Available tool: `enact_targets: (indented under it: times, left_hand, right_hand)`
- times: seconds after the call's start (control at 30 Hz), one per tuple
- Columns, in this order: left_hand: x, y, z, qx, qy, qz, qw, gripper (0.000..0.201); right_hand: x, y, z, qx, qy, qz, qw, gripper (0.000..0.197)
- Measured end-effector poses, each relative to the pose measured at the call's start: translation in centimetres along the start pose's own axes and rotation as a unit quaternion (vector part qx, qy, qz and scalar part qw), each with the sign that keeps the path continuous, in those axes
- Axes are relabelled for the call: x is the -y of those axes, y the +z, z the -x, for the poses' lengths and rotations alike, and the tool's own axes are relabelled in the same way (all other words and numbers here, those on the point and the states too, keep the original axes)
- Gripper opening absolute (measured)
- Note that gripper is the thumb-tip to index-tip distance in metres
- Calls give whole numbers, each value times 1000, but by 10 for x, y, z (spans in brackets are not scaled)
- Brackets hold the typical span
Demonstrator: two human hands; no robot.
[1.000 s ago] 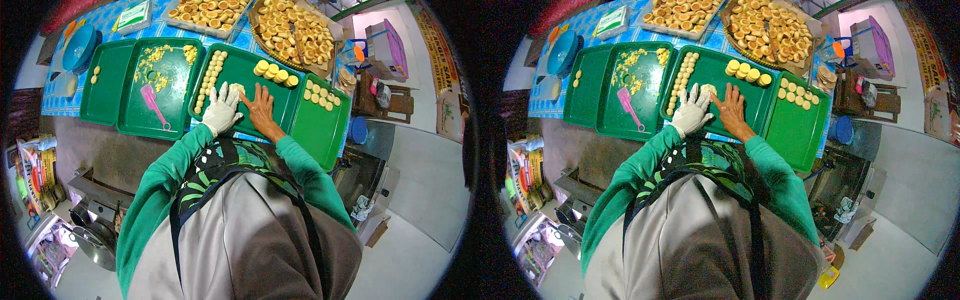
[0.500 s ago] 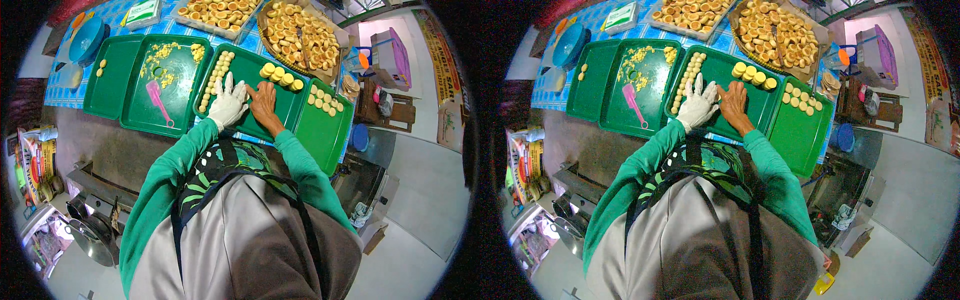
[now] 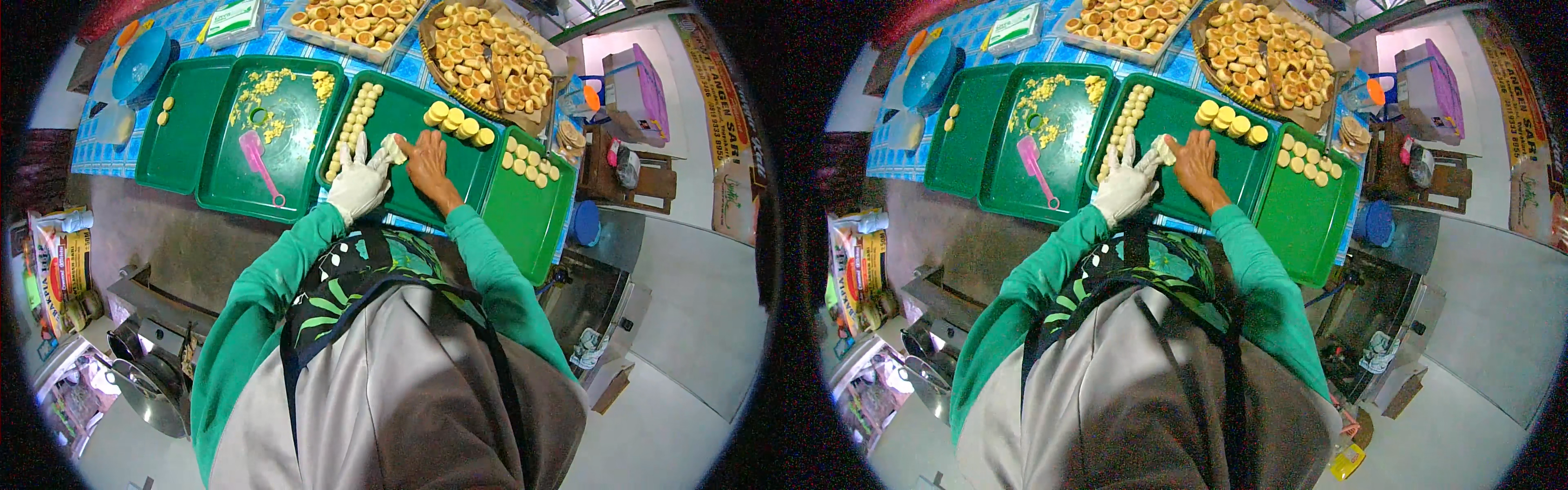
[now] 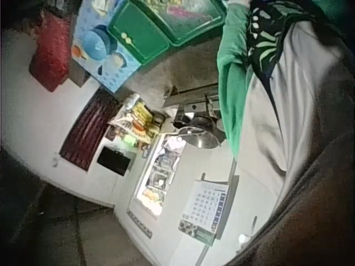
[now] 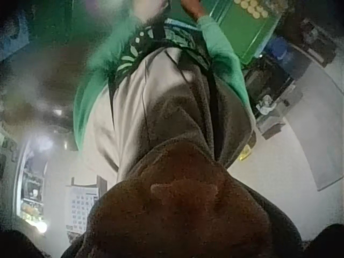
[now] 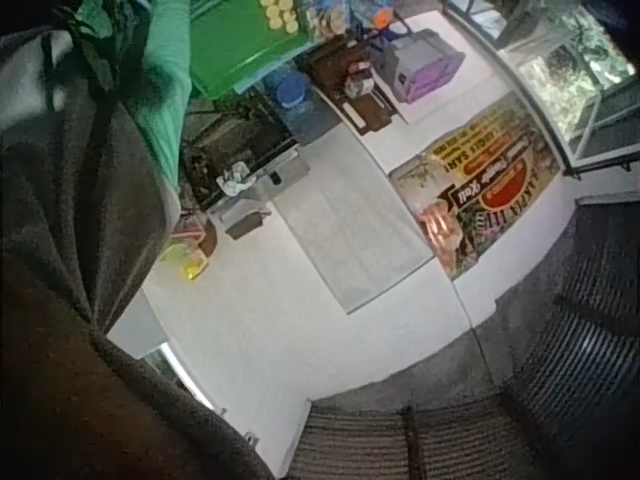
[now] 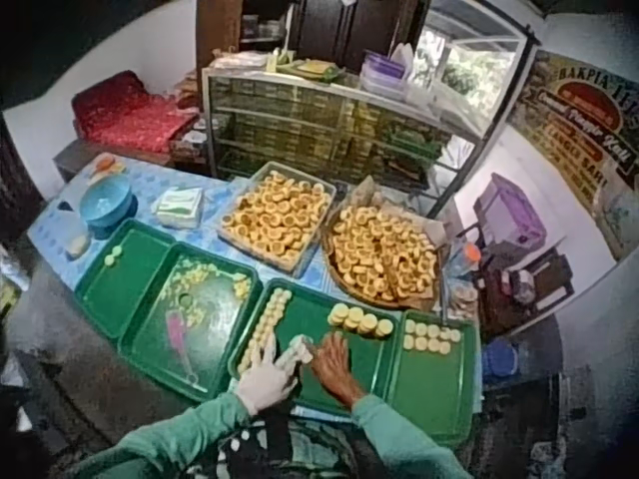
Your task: The person prepares filled pastries by flattening dough circles, adding a small ball of filling with a spatula, closing the dough around it, and placing the finished balls onto green trays.
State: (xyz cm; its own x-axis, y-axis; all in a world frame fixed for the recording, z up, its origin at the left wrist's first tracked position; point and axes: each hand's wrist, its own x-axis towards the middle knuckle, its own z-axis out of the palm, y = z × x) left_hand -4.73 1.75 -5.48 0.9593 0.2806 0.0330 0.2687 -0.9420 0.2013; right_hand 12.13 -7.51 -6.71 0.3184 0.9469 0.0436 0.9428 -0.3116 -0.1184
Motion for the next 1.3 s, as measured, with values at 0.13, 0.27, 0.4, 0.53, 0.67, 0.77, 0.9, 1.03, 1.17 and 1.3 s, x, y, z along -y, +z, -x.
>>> enact_targets:
  times: [0.13,0.27,0.4,0.53,0.67,0.77,0.9,1.03,1.17,1.3]
  left_hand:
    - [2,-3,-1,74,-19,0,997,58]
    - [3,-5,1,22,-17,24,999,54]
    - [12,15,16,-84,-68,170,979,49]
    - [14,16,19,-141,-73,204,966,50]
    - [12,17,19,-141,-50,185,971,47]
    - [7,21,18,-152,-39,177,972,46]
    - [3,20,16,-148,-65,179,971,41]
    - [2,22,19,-143,-52,166,974,51]
    - [7,27,20,-145,-56,158,975,49]
    - [16,22,13,-191,-33,161,968,44]
  right_hand:
    - [9,11,-7,-58,-21,25,998,47]
    - [2,4,-13,-15,-12,-30,999,50]
    - [20,11,4,-65,-54,-9,996,45]
    - [20,2,4,-18,-24,-11,999,47]
    - [25,5,18,-9,-26,2,1000,52]
    - [25,8,21,-10,-19,-1,1000,48]
    - [26,4,14,-18,-25,-6,1000,48]
    - [38,8,25,-38,-28,-7,999,45]
    - [40,5,16,-57,-39,-10,998,43]
    - [35,5,12,-64,-49,-11,997,45]
